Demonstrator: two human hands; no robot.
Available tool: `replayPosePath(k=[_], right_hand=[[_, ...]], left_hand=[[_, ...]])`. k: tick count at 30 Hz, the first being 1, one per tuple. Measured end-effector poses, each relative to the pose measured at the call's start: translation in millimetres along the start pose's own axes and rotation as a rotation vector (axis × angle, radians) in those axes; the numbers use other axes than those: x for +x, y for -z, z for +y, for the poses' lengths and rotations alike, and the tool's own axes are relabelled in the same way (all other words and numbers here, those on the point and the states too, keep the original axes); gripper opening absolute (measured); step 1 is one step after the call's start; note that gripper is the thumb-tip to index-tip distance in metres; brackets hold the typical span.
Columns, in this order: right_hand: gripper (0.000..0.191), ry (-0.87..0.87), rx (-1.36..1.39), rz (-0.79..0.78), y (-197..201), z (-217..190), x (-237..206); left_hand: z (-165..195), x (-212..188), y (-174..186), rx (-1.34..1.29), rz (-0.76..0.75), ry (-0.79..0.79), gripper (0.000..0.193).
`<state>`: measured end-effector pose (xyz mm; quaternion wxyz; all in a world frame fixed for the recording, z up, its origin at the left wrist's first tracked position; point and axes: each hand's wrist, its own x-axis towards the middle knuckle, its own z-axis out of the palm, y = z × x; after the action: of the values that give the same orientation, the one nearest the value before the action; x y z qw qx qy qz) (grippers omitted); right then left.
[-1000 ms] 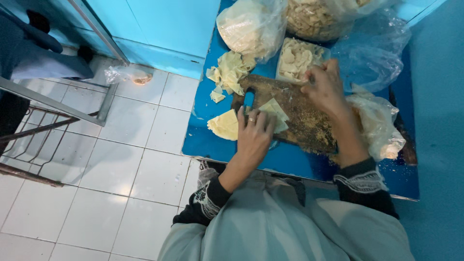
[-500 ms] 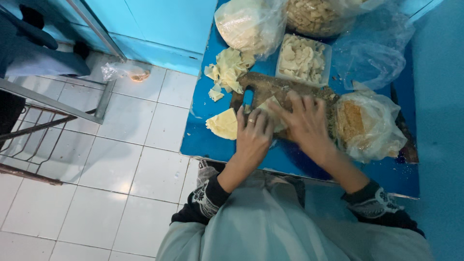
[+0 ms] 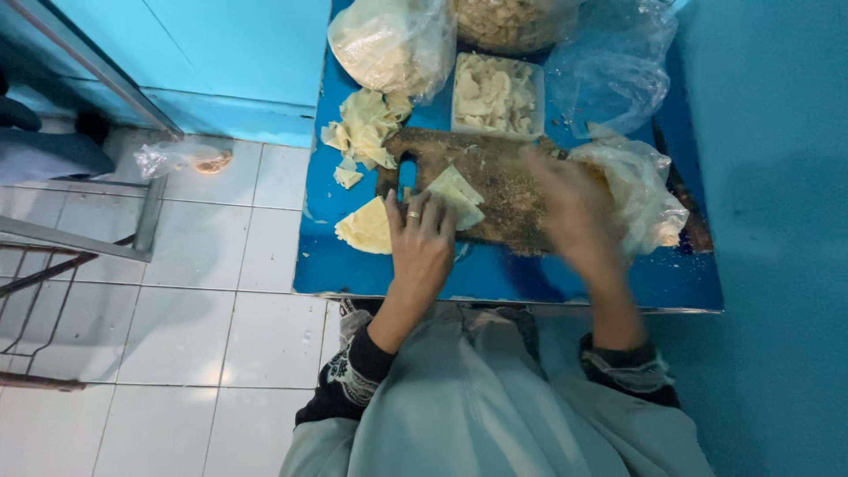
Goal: The person sits at a small blue table and folds thin square dough sheets one at a time, pressing each fold flat on a worn wooden board. Folded pieces are set aside near a container of finished pieces, with bags of dough scraps and brown crumbs on the table.
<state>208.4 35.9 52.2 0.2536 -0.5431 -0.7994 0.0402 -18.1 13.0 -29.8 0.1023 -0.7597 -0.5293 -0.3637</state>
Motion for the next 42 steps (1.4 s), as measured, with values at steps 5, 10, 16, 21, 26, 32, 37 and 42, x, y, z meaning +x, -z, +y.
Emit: replayPosePath(k=[5, 10, 16, 21, 26, 32, 37, 42], right_hand=[[0.056, -0.232, -0.190, 0.004, 24, 44, -8], [0.065, -0.204, -0.292, -0.111, 25, 58, -10], [0.068, -0.258, -0.244, -0.191, 27, 64, -27], [0.046, -0.210, -0.366, -0.047, 8, 66, -28], [0.035, -0.195, -0.215, 0.080, 21, 54, -16], [0.035, -0.132, 0.376, 0.134, -24, -7, 1], [0.020, 0.146, 0.213, 0.172, -80, -60, 3], [0.020, 0.196, 0.091, 0.180, -55, -66, -1]], left_hand=[[-1, 0, -2, -0.077, 0.024, 0.051, 0.033], [-3, 1, 1, -0.146, 0.015, 0.086, 0.035], [-8, 0, 17, -0.115, 0.029, 0.213, 0.031], [-9, 1, 21, -0.059, 0.068, 0.304, 0.024], [-12, 0, 18, -0.061, 0.047, 0.325, 0.020], [-8, 1, 13, -0.054, 0.032, 0.325, 0.013], [-4, 2, 13, -0.027, 0.014, 0.315, 0.008], [-4, 6, 15, -0.066, 0.023, 0.307, 0.008]])
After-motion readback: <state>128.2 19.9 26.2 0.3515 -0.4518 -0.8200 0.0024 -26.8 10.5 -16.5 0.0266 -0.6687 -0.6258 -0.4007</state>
